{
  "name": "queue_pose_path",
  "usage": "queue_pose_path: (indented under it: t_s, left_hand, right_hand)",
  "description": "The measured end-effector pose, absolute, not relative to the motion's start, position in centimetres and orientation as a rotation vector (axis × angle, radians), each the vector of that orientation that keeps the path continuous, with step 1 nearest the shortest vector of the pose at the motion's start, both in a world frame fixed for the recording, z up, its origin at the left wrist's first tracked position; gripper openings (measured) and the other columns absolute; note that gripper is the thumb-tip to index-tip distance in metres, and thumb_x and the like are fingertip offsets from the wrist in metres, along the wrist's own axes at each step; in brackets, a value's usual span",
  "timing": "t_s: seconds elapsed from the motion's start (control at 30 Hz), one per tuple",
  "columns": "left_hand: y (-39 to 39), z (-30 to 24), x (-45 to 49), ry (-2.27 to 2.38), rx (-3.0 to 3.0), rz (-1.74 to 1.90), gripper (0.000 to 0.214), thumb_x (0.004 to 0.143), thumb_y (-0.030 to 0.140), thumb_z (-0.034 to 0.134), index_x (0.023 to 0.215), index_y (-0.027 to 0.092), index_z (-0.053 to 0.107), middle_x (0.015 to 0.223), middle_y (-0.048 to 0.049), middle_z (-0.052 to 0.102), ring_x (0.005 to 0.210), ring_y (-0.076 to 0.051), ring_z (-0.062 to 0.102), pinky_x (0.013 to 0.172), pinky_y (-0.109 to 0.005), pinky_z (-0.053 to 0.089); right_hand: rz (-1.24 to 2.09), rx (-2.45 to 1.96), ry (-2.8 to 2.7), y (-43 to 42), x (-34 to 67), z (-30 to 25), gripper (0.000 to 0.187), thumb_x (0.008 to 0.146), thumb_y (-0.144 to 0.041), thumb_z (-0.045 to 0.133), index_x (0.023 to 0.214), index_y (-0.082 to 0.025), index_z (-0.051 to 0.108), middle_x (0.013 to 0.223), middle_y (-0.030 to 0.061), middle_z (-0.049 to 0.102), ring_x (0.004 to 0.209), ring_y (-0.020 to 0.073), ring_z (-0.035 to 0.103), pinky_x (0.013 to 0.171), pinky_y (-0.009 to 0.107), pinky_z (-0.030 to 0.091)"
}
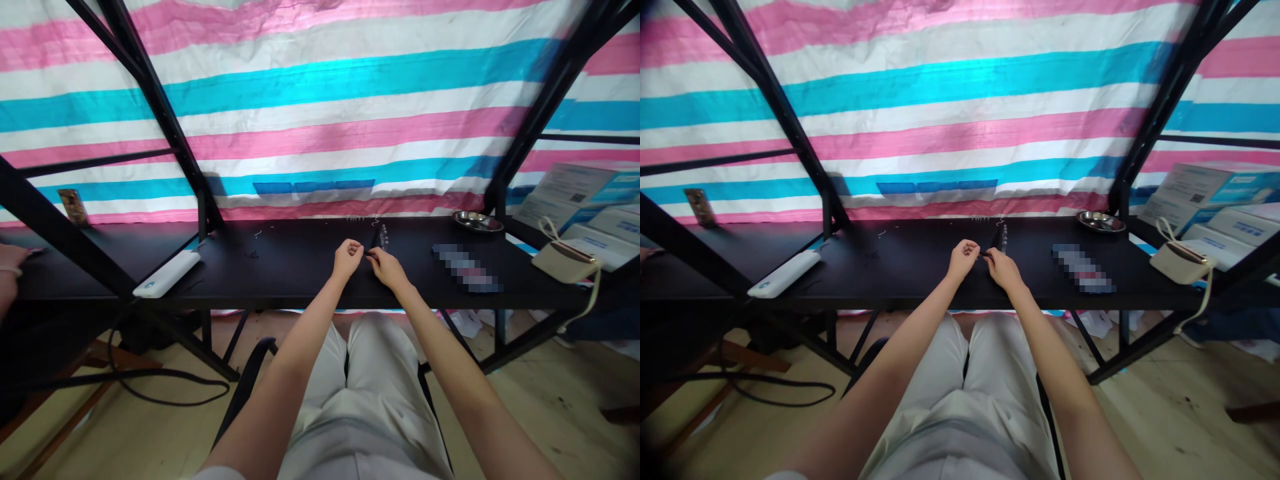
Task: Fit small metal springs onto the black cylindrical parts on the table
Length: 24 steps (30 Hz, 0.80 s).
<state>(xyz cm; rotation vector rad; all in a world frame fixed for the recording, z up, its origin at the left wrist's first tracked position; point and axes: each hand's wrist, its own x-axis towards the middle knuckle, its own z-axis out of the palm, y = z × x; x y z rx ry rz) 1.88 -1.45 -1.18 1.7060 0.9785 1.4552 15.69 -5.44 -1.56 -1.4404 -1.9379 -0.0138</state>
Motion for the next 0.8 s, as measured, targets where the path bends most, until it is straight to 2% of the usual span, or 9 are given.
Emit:
queue_pose_path:
  t_s: [0.13, 0.3, 0.5, 0.6, 0.8]
  left_hand:
    - [-1.1, -1.3, 1.9, 0.934, 1.632, 1.443, 0.027, 0.069, 0.036, 0.063, 0.082, 0.013, 0.057, 0.068, -0.0005, 0.057, 0.060, -0.009, 0.053, 0.061, -0.022, 0.043]
    - [-1.2, -1.2, 1.8, 0.981, 1.901, 1.334, 0.027, 0.070, 0.039, 0.061, 0.063, 0.013, 0.059, 0.060, 0.0001, 0.056, 0.058, -0.010, 0.049, 0.058, -0.022, 0.040]
    - [-1.1, -1.1, 1.3, 1.099, 1.929, 1.244, 0.022, 0.069, 0.035, 0.062, 0.064, 0.014, 0.059, 0.061, -0.0005, 0.059, 0.058, -0.011, 0.053, 0.057, -0.022, 0.040]
    - [-0.3, -0.4, -0.7, 1.377, 1.934, 1.244, 0.017, 0.070, 0.032, 0.061, 0.067, 0.015, 0.060, 0.063, -0.0017, 0.061, 0.060, -0.012, 0.056, 0.061, -0.023, 0.041]
    - [2.5, 3.1, -8.6, 2.067, 1.736, 0.990, 0.010, 0.066, 0.026, 0.061, 0.072, 0.018, 0.062, 0.082, -0.0077, 0.066, 0.080, -0.021, 0.061, 0.070, -0.029, 0.044]
  right_hand:
    - [-0.026, -1.447, -1.905, -5.6, 15.5, -1.4, 0.023, 0.087, -0.030, 0.041, 0.100, -0.017, 0.054, 0.078, 0.0058, 0.063, 0.066, 0.0163, 0.057, 0.062, 0.025, 0.039]
    - [-0.020, -1.435, -1.903, -5.7, 15.6, -1.3, 0.023, 0.086, -0.027, 0.040, 0.100, -0.017, 0.054, 0.075, 0.0040, 0.062, 0.062, 0.0149, 0.056, 0.059, 0.024, 0.038]
    - [0.082, -1.397, -1.987, -5.3, 15.6, -1.8, 0.031, 0.082, -0.024, 0.044, 0.111, -0.018, 0.050, 0.085, 0.0038, 0.063, 0.065, 0.0139, 0.057, 0.060, 0.024, 0.040]
    - [0.080, -1.392, -2.034, -5.1, 15.6, -2.0, 0.037, 0.082, -0.026, 0.046, 0.118, -0.018, 0.046, 0.091, 0.0039, 0.064, 0.068, 0.0137, 0.058, 0.062, 0.024, 0.042]
    - [-0.003, -1.480, -1.997, -5.1, 15.5, -1.9, 0.028, 0.083, -0.024, 0.043, 0.109, -0.019, 0.054, 0.088, 0.0041, 0.065, 0.076, 0.0157, 0.060, 0.066, 0.025, 0.044]
